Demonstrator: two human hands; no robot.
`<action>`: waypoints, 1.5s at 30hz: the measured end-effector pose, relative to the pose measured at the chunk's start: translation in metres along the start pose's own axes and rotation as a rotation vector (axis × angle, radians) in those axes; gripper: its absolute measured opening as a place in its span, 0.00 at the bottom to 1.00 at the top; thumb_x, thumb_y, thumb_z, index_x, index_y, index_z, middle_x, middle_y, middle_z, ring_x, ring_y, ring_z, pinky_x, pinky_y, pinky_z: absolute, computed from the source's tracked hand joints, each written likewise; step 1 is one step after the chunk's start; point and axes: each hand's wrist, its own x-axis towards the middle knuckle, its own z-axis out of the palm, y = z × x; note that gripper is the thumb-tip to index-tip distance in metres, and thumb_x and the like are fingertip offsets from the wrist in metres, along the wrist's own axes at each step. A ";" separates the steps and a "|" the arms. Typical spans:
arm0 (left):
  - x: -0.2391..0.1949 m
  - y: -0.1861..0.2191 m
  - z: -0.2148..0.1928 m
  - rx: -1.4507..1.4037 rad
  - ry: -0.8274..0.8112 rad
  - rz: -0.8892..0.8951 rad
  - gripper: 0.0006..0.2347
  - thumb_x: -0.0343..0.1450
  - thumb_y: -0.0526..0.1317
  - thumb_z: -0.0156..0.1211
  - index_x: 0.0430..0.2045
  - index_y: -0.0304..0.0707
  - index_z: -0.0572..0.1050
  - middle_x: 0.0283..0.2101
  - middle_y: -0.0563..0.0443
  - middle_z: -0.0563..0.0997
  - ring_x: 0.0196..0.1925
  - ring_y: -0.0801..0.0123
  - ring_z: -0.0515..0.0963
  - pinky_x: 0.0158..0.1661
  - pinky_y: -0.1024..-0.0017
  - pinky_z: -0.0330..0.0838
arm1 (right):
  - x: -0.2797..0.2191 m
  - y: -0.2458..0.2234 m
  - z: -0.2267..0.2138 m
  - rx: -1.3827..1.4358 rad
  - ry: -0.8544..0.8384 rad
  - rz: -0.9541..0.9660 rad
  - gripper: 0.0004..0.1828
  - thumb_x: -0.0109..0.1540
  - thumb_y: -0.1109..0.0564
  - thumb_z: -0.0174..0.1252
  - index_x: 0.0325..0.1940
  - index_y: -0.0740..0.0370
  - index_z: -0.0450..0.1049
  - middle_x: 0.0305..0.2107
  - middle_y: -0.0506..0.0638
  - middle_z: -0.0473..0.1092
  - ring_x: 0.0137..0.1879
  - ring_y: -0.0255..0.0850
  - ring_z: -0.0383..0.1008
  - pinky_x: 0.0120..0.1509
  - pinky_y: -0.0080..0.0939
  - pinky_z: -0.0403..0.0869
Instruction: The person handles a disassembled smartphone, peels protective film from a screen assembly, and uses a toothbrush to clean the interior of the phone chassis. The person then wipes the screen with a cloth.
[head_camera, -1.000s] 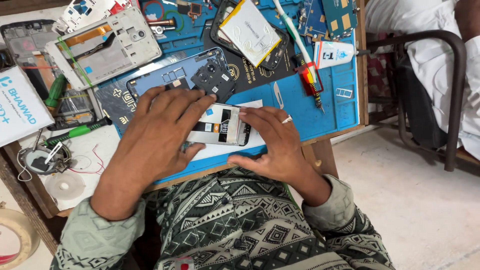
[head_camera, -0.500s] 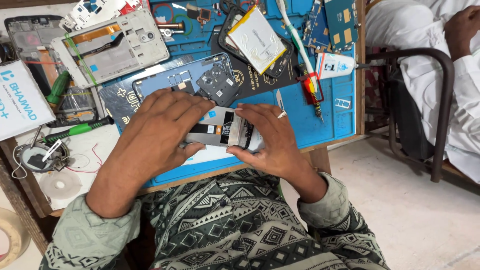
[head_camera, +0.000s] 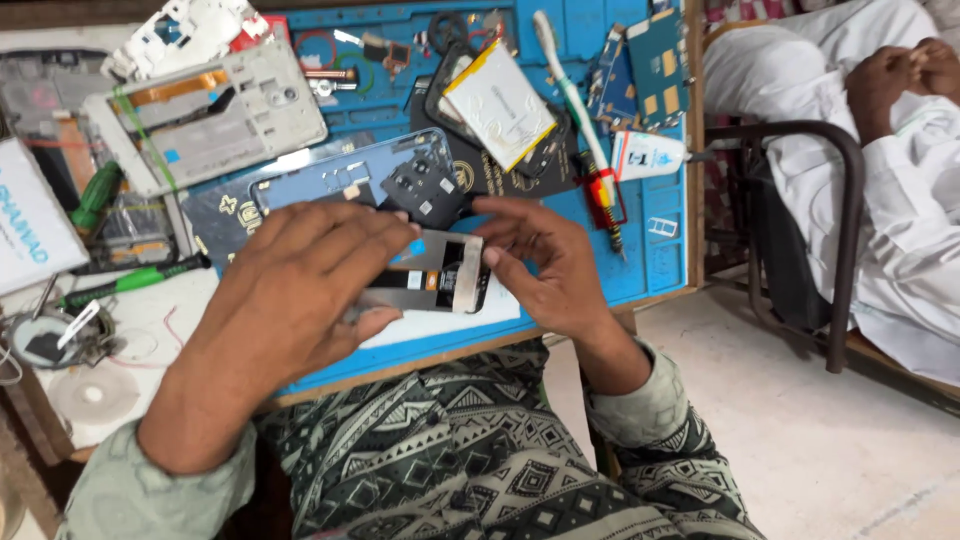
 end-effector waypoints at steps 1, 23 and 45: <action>0.003 0.003 -0.003 0.022 0.006 0.018 0.28 0.57 0.43 0.72 0.53 0.39 0.74 0.55 0.51 0.78 0.59 0.57 0.74 0.56 0.57 0.66 | 0.001 0.003 -0.001 0.065 -0.009 0.042 0.23 0.67 0.66 0.60 0.67 0.69 0.69 0.45 0.55 0.77 0.46 0.33 0.78 0.47 0.32 0.77; 0.003 0.029 0.050 -1.118 0.781 -0.259 0.49 0.72 0.47 0.72 0.77 0.33 0.33 0.69 0.35 0.61 0.65 0.62 0.71 0.61 0.67 0.77 | 0.004 0.005 0.018 0.811 0.101 0.051 0.11 0.67 0.66 0.59 0.53 0.70 0.69 0.42 0.58 0.77 0.43 0.41 0.81 0.47 0.43 0.82; -0.002 0.035 0.077 -1.041 0.402 -0.392 0.25 0.70 0.29 0.63 0.59 0.31 0.56 0.47 0.46 0.79 0.43 0.75 0.84 0.36 0.79 0.80 | -0.001 0.018 0.025 0.458 0.150 -0.062 0.07 0.71 0.65 0.56 0.52 0.72 0.74 0.35 0.59 0.78 0.37 0.41 0.81 0.42 0.40 0.80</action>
